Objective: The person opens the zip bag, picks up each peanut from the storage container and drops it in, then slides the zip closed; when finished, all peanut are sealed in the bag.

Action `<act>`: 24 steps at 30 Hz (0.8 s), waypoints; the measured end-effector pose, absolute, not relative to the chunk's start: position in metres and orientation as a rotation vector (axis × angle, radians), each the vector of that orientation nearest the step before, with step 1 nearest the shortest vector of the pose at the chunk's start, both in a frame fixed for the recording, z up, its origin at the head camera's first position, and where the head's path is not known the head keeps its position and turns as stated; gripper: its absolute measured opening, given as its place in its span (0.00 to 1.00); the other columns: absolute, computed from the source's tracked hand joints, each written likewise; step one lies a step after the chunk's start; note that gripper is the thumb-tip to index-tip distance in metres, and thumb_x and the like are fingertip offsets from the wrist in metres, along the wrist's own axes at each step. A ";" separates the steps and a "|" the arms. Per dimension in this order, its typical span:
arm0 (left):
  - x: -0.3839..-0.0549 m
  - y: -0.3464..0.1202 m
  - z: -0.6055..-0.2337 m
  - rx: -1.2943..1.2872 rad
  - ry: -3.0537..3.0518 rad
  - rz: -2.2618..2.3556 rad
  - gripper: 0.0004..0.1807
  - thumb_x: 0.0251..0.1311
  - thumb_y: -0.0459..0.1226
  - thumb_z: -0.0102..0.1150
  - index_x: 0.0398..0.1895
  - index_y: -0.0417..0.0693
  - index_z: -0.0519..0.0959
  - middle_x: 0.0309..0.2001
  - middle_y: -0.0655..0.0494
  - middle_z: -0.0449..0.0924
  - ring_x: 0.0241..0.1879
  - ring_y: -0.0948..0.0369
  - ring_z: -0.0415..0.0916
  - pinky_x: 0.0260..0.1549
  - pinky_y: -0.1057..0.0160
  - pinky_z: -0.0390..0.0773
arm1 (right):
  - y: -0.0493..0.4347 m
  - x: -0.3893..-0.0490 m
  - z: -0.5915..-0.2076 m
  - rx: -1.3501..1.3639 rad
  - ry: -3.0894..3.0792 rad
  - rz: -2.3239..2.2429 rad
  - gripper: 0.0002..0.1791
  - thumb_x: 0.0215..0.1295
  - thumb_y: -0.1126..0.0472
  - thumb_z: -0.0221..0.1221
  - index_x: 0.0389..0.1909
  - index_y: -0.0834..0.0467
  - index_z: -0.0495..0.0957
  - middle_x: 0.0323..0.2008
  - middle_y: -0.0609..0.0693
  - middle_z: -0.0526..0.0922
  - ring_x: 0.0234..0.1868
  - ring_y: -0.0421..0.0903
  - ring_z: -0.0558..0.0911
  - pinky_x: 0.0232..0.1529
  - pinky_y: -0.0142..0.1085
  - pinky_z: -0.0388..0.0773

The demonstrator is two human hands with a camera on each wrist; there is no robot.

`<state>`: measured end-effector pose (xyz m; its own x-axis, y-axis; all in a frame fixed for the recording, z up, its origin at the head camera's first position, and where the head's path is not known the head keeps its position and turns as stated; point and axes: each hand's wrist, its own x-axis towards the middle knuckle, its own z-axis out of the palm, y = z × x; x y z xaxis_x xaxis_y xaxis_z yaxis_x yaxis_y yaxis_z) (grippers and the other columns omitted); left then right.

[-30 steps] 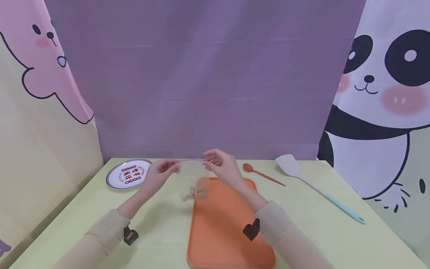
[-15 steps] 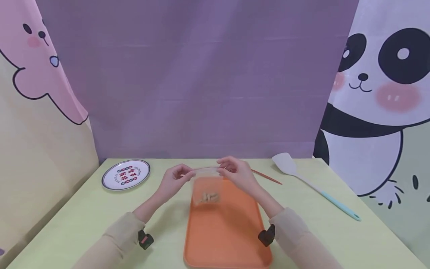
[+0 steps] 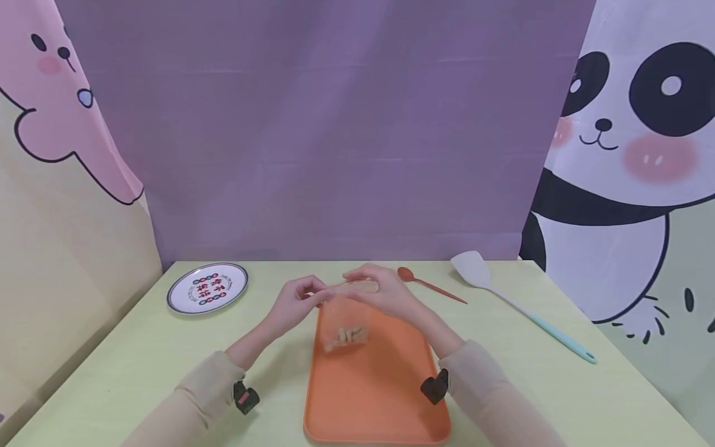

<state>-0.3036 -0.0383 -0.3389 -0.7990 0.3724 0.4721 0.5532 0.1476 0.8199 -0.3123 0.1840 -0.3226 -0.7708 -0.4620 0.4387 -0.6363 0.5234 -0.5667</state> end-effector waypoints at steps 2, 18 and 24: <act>-0.305 -0.038 -0.340 -0.928 -2.253 -1.739 0.08 0.61 0.32 0.57 0.34 0.32 0.79 0.33 0.36 0.81 0.34 0.40 0.78 0.35 0.48 0.81 | 0.179 -0.312 -0.321 0.914 -2.554 1.062 0.16 0.58 0.51 0.64 0.47 0.51 0.81 0.44 0.44 0.83 0.50 0.43 0.79 0.53 0.44 0.76; -0.302 -0.038 -0.339 -0.945 -2.296 -1.727 0.08 0.62 0.32 0.56 0.33 0.32 0.78 0.33 0.34 0.81 0.28 0.65 0.79 0.30 0.68 0.78 | 0.167 -0.318 -0.323 1.036 -2.455 0.955 0.03 0.58 0.56 0.64 0.28 0.49 0.84 0.26 0.36 0.79 0.36 0.37 0.77 0.40 0.35 0.75; -0.300 -0.042 -0.333 -0.979 -2.322 -1.644 0.07 0.62 0.30 0.55 0.32 0.31 0.76 0.33 0.35 0.82 0.35 0.43 0.80 0.31 0.72 0.72 | 0.171 -0.320 -0.324 1.006 -2.475 0.963 0.06 0.58 0.54 0.64 0.27 0.52 0.84 0.25 0.37 0.79 0.35 0.36 0.77 0.41 0.34 0.75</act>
<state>-0.2998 -0.0420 -0.3331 -0.7805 0.4275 0.4562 0.5723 0.1951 0.7965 -0.3201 0.1710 -0.3243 -0.7097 -0.5029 0.4935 -0.7041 0.5302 -0.4724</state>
